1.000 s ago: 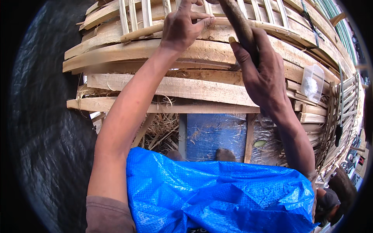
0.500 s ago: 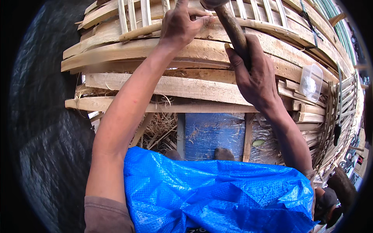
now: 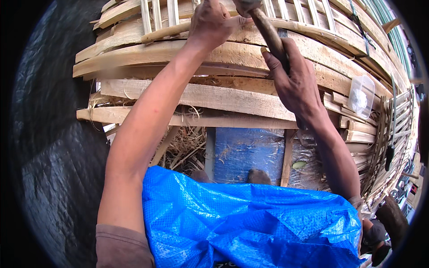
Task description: The person constructs a bamboo structure by aligning thin bamboo slats across thicker wooden support beams and securing them using a hammer and small nails.
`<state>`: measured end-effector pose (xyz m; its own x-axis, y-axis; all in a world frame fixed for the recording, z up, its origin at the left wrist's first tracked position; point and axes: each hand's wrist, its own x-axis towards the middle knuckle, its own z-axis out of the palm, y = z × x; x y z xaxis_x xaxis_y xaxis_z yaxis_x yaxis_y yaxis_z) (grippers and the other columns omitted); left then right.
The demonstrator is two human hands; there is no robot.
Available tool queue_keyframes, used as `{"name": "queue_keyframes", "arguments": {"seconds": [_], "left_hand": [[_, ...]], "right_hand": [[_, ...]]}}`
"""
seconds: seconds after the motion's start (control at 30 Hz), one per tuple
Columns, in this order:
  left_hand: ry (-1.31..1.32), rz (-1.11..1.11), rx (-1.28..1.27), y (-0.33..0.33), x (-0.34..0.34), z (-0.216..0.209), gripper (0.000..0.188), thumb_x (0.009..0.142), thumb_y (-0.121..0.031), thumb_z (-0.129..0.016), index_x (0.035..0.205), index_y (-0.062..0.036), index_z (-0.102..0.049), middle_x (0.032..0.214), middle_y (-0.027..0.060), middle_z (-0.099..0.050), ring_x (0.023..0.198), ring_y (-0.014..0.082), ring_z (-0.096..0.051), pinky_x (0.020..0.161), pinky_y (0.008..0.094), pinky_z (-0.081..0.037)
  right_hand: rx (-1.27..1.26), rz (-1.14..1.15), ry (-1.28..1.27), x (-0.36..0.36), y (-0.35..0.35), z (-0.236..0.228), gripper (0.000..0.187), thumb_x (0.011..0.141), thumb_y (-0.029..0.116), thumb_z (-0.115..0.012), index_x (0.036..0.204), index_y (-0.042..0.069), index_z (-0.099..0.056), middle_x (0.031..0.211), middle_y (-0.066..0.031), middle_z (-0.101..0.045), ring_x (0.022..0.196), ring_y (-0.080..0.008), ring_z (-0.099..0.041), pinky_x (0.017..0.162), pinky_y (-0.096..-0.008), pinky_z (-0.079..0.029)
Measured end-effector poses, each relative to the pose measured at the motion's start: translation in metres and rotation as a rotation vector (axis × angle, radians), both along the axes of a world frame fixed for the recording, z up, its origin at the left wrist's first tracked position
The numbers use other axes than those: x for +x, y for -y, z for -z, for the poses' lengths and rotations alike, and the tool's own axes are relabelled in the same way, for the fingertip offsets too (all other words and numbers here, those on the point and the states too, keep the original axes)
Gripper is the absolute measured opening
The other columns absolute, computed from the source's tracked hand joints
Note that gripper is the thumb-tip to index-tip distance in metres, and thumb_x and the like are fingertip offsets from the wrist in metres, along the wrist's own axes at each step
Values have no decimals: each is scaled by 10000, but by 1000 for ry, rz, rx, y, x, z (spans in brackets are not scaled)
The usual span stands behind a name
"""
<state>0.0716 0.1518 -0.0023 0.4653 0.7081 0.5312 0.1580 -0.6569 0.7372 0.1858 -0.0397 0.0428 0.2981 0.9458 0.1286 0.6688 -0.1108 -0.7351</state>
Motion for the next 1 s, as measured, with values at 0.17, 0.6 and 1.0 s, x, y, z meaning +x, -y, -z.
{"name": "queue_keyframes", "arguments": {"seconds": [0.17, 0.6, 1.0], "left_hand": [[32, 84, 29, -2, -5, 0, 940, 749, -190, -905, 1471, -99, -310, 1061, 77, -621, 585, 75, -486, 502, 238, -447], [-47, -20, 107, -3, -5, 4, 930, 736, -131, -900, 1478, -129, -338, 998, 56, -582, 625, 71, -500, 526, 240, -467], [-65, 187, 179, -9, -13, 4, 1175, 606, -255, -987, 1530, -134, -271, 1113, 88, -581, 741, 112, -547, 622, 270, -526]], "right_hand": [[182, 1, -29, -9, 1, -25, 231, 1016, 245, -604, 1098, 43, -527, 606, -159, -556, 529, -261, -548, 529, -442, -402], [27, -4, 4, -2, 5, -9, 204, 1012, 209, -596, 1054, 57, -467, 594, -171, -558, 516, -313, -584, 503, -464, -405], [223, -58, 91, 7, 9, 7, 226, 999, 193, -628, 1109, 48, -494, 630, -158, -582, 536, -297, -603, 515, -440, -436]]}}
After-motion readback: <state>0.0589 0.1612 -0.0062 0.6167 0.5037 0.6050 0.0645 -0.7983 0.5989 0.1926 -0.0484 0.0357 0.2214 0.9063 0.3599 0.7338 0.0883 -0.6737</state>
